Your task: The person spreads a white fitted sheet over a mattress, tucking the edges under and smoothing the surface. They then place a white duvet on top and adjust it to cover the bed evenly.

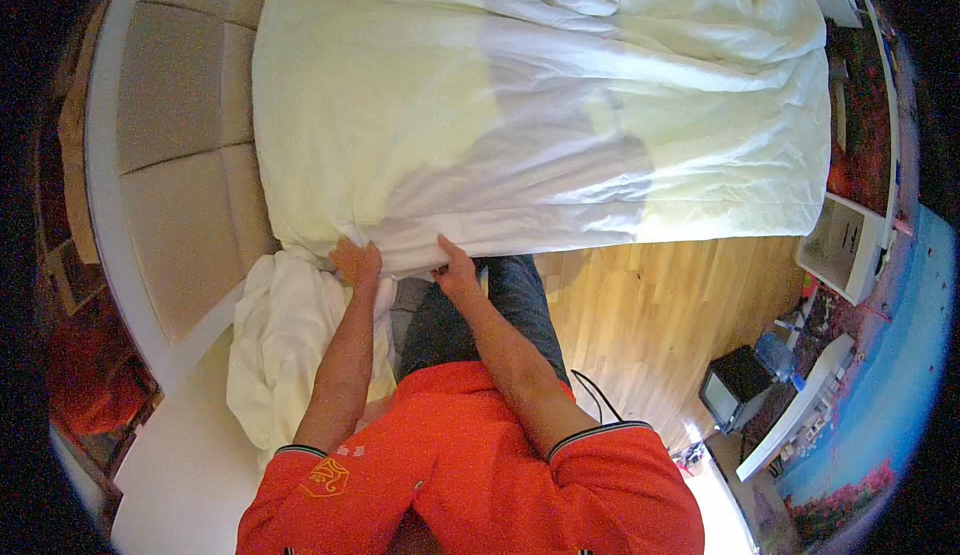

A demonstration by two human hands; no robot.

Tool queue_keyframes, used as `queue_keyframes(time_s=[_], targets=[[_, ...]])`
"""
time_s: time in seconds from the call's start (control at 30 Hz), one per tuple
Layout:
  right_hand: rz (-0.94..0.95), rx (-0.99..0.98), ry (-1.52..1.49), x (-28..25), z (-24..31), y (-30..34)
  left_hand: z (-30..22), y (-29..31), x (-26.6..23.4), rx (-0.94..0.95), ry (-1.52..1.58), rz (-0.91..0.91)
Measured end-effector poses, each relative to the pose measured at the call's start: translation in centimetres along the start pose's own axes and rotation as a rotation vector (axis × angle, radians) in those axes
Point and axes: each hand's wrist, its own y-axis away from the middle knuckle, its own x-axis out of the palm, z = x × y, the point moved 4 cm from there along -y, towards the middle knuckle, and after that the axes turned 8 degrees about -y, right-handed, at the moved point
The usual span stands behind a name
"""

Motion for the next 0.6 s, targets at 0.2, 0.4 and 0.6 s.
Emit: queue_keyframes(time_s=[0.2,0.4,0.6], targets=[[0.111,0.036,0.071,2.7,-5.8,-2.0,6.7,-3.2,8.3,-0.422,0.8,0.528],[-0.047,0.093,0.248,1.0,-4.7,1.5,9.9,-4.5,16.4,0.112,-0.163,0.698],[-0.106,-0.257,-0.187,-4.4,7.0,-2.0,4.5,-2.8,6.0,-0.212,-0.11,0.157]])
